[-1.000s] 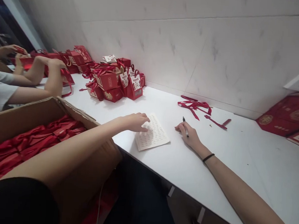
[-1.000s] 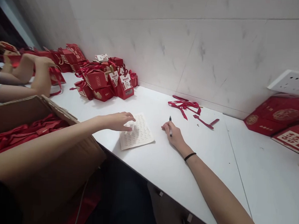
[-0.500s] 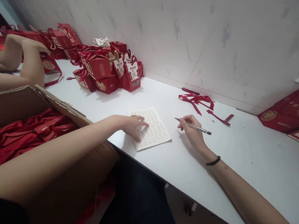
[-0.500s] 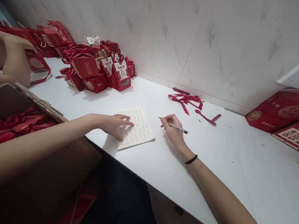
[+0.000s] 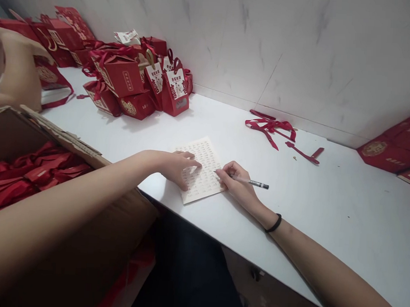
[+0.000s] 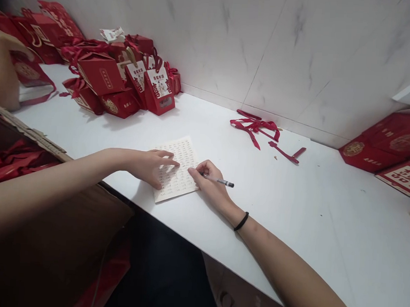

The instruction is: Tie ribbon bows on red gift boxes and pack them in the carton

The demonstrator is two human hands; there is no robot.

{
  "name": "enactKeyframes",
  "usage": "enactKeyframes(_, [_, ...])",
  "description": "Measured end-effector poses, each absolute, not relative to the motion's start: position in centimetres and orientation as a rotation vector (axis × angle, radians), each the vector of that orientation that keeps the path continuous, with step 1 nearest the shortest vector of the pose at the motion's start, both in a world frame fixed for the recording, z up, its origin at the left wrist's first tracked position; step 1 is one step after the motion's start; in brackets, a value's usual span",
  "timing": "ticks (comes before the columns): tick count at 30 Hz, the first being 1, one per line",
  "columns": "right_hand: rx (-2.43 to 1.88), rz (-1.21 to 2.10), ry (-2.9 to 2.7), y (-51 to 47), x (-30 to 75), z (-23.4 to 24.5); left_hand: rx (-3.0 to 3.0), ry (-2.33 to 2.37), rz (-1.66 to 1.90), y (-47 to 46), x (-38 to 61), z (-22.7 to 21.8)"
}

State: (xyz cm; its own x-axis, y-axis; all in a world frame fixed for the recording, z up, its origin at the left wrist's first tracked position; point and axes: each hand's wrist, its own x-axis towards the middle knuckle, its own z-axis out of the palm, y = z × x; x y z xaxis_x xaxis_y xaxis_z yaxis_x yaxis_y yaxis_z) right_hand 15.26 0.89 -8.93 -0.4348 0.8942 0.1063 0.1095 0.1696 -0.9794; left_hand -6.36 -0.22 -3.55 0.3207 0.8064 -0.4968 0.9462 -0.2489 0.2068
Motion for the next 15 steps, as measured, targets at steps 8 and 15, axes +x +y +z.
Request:
enactKeyframes(8, [-0.942, 1.358, -1.658, 0.65, 15.15, -8.96, 2.087, 1.565, -0.405, -0.29, -6.12, -3.21])
enactKeyframes(15, [-1.014, 1.175, -1.75, 0.62, 15.14, -8.96, 2.091, 1.57, -0.422, -0.29, -6.12, -3.24])
